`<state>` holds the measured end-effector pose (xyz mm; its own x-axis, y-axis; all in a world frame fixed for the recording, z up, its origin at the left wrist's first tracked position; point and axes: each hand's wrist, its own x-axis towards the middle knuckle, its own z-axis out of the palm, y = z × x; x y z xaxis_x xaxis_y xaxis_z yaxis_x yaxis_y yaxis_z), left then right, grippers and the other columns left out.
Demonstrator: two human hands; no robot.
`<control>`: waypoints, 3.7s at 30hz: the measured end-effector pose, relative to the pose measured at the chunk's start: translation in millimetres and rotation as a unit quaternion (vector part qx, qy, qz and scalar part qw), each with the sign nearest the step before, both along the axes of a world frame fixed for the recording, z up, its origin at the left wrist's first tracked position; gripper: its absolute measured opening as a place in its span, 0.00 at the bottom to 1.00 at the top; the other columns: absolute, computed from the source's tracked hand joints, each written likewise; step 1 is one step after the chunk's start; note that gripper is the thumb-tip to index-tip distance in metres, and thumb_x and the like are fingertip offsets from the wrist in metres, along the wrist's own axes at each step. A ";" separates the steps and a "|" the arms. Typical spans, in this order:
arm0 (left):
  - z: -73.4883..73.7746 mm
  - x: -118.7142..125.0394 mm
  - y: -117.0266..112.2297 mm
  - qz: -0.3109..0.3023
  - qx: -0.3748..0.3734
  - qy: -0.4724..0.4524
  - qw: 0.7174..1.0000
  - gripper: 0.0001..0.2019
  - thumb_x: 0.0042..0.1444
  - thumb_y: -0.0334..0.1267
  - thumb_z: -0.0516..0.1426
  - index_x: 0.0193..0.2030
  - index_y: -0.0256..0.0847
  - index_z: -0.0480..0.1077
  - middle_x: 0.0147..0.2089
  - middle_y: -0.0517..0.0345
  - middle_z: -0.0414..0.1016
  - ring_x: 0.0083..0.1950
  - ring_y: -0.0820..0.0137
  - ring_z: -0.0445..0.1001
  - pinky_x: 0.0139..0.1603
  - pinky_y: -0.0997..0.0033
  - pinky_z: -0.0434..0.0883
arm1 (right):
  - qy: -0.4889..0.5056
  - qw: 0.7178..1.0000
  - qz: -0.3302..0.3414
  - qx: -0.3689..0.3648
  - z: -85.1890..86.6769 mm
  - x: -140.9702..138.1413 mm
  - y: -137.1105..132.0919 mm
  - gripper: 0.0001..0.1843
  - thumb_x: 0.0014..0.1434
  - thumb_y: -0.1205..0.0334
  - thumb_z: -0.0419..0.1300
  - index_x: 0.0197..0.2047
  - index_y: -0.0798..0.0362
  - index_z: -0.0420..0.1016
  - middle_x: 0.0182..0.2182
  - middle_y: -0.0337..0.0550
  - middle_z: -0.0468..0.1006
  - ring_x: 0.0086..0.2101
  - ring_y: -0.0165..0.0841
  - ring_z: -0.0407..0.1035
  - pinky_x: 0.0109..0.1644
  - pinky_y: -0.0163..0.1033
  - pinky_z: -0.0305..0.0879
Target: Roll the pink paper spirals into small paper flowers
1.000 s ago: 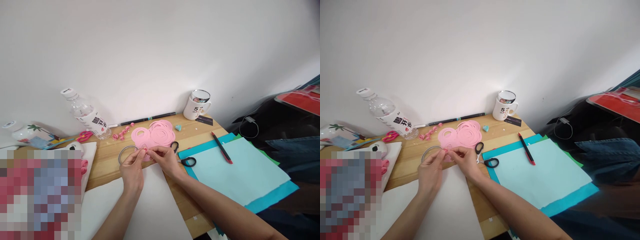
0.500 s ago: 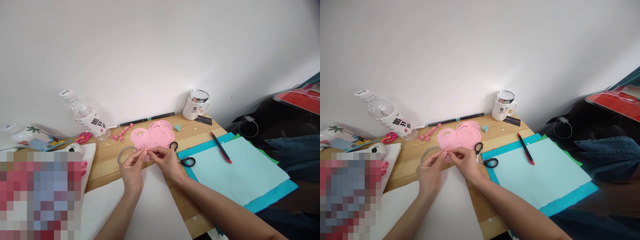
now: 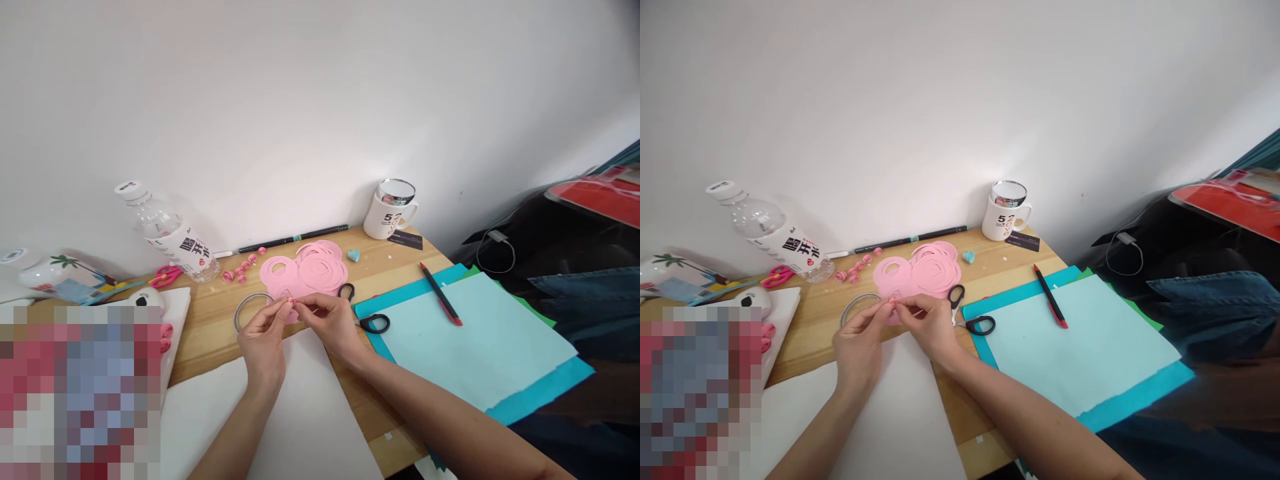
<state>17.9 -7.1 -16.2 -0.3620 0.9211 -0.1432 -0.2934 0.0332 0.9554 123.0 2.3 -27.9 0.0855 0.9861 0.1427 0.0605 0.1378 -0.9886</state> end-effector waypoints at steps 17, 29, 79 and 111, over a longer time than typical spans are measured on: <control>2.1 2.3 -3.0 0.003 0.009 0.078 0.997 0.06 0.40 0.33 0.65 0.29 0.42 0.78 0.36 0.56 0.80 0.42 0.65 0.76 0.49 0.67 0.71 | -0.027 0.999 -0.012 -0.014 -0.2 -1.5 -0.1 0.08 0.50 0.63 0.57 0.28 0.56 0.77 0.25 0.43 0.79 0.26 0.31 0.72 0.30 0.34 0.68; 3.3 5.4 -3.9 -0.023 0.006 0.141 0.990 0.10 0.41 0.39 0.64 0.32 0.40 0.78 0.35 0.55 0.79 0.35 0.67 0.77 0.36 0.71 0.75 | -0.029 0.997 -0.010 -0.076 -0.7 -0.6 2.3 0.09 0.49 0.59 0.56 0.23 0.55 0.68 0.22 0.40 0.73 0.23 0.29 0.65 0.27 0.34 0.64; -4.0 -4.1 1.1 -0.041 0.064 0.223 0.972 0.07 0.44 0.38 0.62 0.32 0.41 0.76 0.39 0.54 0.76 0.41 0.68 0.73 0.43 0.71 0.71 | -0.099 0.995 -0.017 0.008 -1.0 -2.4 -4.1 0.06 0.51 0.64 0.56 0.26 0.55 0.71 0.23 0.40 0.76 0.23 0.28 0.67 0.28 0.33 0.66; 1.2 7.1 -2.1 -0.075 -0.046 0.047 0.995 0.16 0.43 0.39 0.62 0.41 0.37 0.72 0.42 0.50 0.76 0.45 0.65 0.74 0.43 0.67 0.73 | -0.059 0.997 -0.027 -0.036 -2.7 -3.2 -3.8 0.08 0.48 0.63 0.55 0.20 0.53 0.63 0.18 0.36 0.68 0.22 0.27 0.61 0.26 0.32 0.61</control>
